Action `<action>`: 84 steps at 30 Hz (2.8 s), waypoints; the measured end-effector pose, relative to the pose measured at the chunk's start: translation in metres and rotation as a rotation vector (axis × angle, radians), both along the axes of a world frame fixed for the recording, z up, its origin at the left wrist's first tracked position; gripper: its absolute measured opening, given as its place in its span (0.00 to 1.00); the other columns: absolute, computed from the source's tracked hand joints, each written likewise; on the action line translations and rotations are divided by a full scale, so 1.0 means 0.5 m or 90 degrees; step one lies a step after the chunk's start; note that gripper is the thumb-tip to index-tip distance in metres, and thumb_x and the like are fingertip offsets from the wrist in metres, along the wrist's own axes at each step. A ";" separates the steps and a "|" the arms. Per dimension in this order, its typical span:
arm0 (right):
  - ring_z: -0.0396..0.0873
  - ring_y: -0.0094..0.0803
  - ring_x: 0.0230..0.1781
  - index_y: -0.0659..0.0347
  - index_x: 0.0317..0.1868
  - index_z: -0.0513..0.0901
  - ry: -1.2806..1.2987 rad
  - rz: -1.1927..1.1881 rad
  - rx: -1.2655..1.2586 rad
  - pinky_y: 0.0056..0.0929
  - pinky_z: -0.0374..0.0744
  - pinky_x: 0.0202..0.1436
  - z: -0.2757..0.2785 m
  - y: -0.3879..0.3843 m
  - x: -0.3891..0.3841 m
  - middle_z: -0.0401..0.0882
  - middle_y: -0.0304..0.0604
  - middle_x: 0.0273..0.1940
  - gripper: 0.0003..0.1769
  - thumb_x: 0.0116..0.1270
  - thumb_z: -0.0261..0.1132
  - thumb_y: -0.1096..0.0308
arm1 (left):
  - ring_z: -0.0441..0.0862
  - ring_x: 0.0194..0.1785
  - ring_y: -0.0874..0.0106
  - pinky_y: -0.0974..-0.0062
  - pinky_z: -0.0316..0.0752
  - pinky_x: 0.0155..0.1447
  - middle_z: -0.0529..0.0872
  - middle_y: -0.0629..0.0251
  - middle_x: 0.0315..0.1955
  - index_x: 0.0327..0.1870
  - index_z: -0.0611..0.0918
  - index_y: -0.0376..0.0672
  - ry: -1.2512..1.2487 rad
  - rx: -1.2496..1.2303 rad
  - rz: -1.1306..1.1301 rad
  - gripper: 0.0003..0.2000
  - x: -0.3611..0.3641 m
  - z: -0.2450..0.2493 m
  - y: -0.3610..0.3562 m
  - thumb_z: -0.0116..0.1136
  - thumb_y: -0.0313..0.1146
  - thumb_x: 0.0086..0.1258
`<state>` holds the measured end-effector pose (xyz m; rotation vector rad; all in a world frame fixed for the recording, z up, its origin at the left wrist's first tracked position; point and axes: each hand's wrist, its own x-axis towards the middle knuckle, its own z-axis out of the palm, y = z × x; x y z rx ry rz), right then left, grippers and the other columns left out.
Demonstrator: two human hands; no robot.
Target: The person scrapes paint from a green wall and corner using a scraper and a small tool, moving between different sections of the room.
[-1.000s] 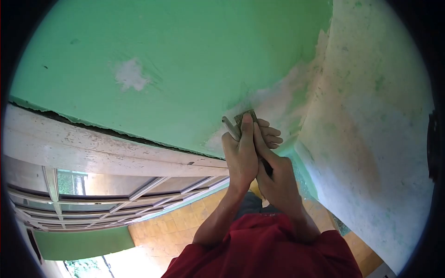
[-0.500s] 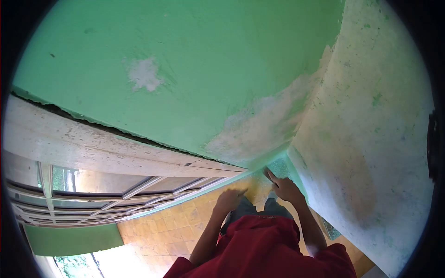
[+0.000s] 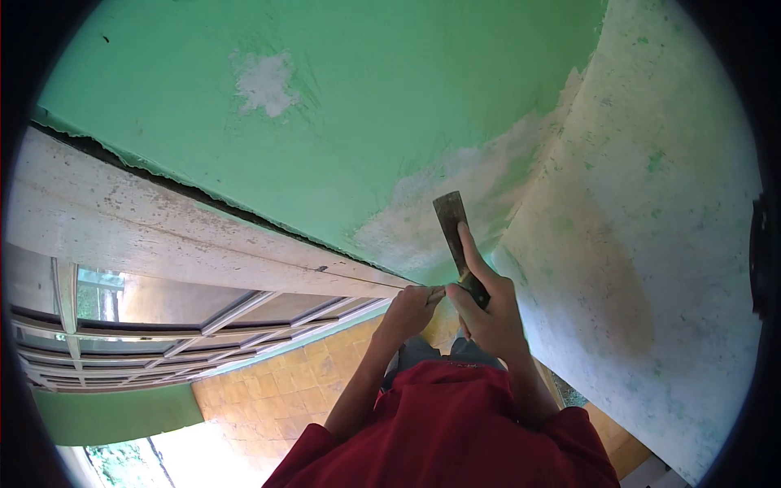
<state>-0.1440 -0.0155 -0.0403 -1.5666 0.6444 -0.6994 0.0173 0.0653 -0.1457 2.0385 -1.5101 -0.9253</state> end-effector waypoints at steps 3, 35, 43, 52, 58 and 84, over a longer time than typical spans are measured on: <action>0.63 0.13 0.12 0.58 0.80 0.54 -0.088 -0.019 0.057 0.19 0.66 0.17 0.002 0.026 0.047 0.67 0.28 0.17 0.39 0.71 0.58 0.75 | 0.83 0.37 0.42 0.51 0.77 0.42 0.84 0.40 0.28 0.35 0.83 0.33 0.015 -0.087 -0.011 0.12 0.012 -0.017 -0.006 0.55 0.34 0.70; 0.62 0.17 0.09 0.50 0.81 0.54 -0.203 -0.266 0.264 0.22 0.63 0.14 0.040 0.024 0.113 0.63 0.28 0.15 0.42 0.68 0.58 0.77 | 0.86 0.41 0.48 0.57 0.79 0.46 0.86 0.43 0.34 0.48 0.86 0.36 -0.028 -0.069 -0.168 0.11 0.130 0.058 0.010 0.57 0.29 0.69; 0.65 0.18 0.09 0.48 0.81 0.53 -0.217 -0.127 0.325 0.22 0.66 0.13 0.028 0.044 0.084 0.67 0.29 0.16 0.44 0.67 0.60 0.77 | 0.86 0.34 0.51 0.61 0.77 0.39 0.86 0.45 0.32 0.49 0.85 0.37 -0.027 -0.177 -0.136 0.09 0.143 0.058 -0.018 0.55 0.28 0.74; 0.65 0.19 0.09 0.46 0.81 0.57 -0.243 -0.274 0.314 0.23 0.66 0.13 -0.025 0.000 0.076 0.67 0.29 0.18 0.42 0.68 0.61 0.75 | 0.86 0.34 0.51 0.61 0.78 0.39 0.86 0.47 0.31 0.47 0.85 0.36 -0.009 -0.236 -0.156 0.09 0.145 0.064 -0.031 0.54 0.30 0.77; 0.67 0.20 0.11 0.43 0.81 0.56 -0.125 -0.258 0.262 0.25 0.67 0.15 -0.041 -0.011 0.064 0.63 0.30 0.18 0.43 0.67 0.61 0.76 | 0.88 0.35 0.54 0.64 0.80 0.40 0.88 0.48 0.35 0.45 0.85 0.35 -0.037 -0.301 -0.160 0.09 0.145 0.036 -0.033 0.55 0.31 0.77; 0.67 0.24 0.10 0.40 0.80 0.59 0.009 -0.355 0.134 0.29 0.70 0.17 -0.016 -0.071 0.036 0.64 0.34 0.17 0.46 0.61 0.58 0.79 | 0.87 0.30 0.61 0.69 0.80 0.37 0.89 0.55 0.32 0.43 0.86 0.37 -0.098 -0.482 -0.230 0.07 0.116 0.074 -0.088 0.57 0.30 0.75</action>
